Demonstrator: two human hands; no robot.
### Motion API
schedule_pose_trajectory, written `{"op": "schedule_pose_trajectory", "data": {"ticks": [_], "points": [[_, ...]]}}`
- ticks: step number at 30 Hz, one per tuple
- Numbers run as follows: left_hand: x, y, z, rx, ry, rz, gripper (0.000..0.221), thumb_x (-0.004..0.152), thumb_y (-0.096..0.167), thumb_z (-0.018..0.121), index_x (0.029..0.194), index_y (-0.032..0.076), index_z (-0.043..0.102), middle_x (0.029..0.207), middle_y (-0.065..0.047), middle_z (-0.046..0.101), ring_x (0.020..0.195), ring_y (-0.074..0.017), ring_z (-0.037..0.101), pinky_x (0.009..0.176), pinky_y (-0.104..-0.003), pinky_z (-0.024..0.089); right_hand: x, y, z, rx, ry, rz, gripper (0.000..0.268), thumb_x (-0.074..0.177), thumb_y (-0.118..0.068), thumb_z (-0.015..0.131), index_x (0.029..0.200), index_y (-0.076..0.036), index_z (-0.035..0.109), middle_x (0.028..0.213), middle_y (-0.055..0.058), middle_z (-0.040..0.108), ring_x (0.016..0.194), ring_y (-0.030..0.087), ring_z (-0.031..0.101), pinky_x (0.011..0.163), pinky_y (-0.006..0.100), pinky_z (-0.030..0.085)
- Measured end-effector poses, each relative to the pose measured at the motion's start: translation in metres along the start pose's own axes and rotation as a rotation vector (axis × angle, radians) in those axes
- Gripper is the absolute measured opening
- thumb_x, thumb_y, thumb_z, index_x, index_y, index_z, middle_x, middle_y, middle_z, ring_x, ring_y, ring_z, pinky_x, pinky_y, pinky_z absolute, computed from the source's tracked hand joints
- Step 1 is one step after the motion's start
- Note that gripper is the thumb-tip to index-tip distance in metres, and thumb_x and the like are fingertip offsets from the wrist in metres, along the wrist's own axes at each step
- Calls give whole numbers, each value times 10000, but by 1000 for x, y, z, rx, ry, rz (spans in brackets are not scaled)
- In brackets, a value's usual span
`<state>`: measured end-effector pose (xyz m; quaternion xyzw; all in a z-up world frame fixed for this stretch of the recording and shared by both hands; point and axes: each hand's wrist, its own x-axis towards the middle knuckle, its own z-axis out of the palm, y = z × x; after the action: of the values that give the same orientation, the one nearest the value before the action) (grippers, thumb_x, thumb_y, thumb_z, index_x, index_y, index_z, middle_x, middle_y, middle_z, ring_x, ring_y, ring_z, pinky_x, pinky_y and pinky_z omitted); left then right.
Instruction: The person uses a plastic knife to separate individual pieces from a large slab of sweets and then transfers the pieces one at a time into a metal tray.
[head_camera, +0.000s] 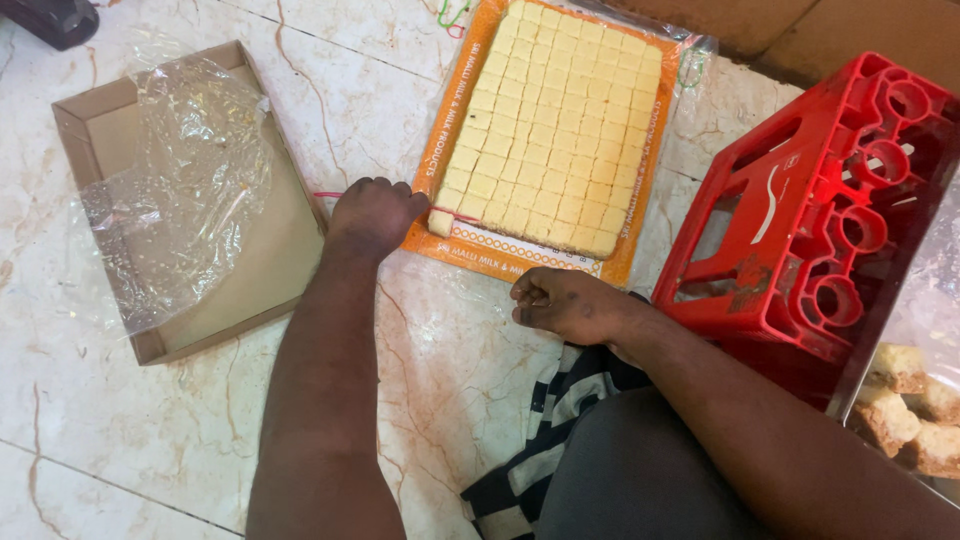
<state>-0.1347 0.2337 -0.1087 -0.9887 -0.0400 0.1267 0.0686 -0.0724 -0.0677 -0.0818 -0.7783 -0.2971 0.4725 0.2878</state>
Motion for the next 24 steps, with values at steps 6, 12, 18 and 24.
{"op": "schedule_pose_trajectory", "data": {"ticks": [6,12,18,24], "points": [[8,-1,21,88,100,65,173,959,191,565,1066,186,700,1103,-40,687,1068,-259,668,935,-416,530,5,7,0,10,2,-17,501,878,-361,715,1238,-22,635,1133,95,733,1099,178,683,958,314,532],[-7,-3,35,98,248,169,137,915,197,587,997,202,697,1037,-5,658,1074,-214,631,920,-396,516,4,3,1,-42,13,9,502,869,-377,713,1237,-41,652,1133,100,732,1091,194,686,951,327,536],[-21,4,30,-1,301,40,142,895,186,586,983,197,696,1000,-32,654,1031,-244,623,880,-451,492,24,-31,-6,-283,56,-5,505,901,-410,692,1260,-59,640,1190,109,708,1122,242,677,975,365,520],[-53,8,57,-25,772,-191,98,908,160,616,994,154,663,961,-31,597,966,-245,583,915,-450,473,66,-71,-2,-590,252,-264,412,904,-216,612,1298,-96,634,1303,135,645,1180,333,634,990,433,516]]}}
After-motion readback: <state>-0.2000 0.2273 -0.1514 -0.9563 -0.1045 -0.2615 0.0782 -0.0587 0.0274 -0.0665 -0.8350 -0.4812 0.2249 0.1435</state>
